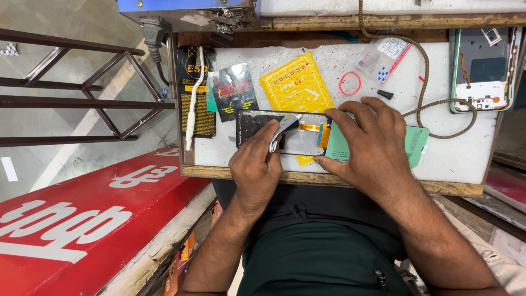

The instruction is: The person cleans the back of a disassembled smartphone with a cloth, then picks up a separate smartphone to scan a QR code and interact with an app. The person then places a green back cover onto the disassembled phone and continues to operate the second smartphone while handling a small metal component.

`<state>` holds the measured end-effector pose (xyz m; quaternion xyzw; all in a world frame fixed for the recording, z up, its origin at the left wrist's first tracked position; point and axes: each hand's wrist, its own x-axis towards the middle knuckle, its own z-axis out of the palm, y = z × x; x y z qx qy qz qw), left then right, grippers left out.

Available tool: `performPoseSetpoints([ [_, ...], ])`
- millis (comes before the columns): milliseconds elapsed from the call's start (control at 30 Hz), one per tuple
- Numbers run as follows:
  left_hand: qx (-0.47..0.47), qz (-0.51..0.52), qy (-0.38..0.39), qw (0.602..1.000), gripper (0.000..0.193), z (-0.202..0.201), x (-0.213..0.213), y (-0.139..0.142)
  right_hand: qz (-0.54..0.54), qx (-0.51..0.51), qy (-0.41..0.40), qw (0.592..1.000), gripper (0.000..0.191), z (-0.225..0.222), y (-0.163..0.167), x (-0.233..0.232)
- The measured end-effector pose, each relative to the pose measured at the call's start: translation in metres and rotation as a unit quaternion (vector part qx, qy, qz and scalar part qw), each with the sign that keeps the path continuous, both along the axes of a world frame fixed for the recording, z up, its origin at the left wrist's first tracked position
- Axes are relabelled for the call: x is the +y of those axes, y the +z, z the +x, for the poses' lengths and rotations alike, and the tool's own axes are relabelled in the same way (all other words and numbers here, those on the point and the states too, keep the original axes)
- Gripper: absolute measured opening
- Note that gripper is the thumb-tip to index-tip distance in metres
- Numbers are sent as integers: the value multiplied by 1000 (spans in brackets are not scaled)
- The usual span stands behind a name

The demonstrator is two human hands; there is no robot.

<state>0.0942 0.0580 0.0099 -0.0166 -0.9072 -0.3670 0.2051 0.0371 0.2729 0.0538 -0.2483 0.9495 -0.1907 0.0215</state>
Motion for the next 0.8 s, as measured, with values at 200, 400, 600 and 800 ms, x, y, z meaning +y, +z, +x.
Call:
performPoseSetpoints([
  [200,-4,-6,23,1000,45,1,1,-3,1,0,1,1000,85,-1,-1,0],
  [400,6,-5,21,1000,40,3,1,-3,-3,-3,0,1000,83,0,0,1],
  [600,2,5,30,1000,39,3,2,-3,-8,2,-1,1000,81,-1,1,0],
  [800,-3,-9,34,999,41,2,0,-4,-7,3,-1,1000,81,0,2,1],
])
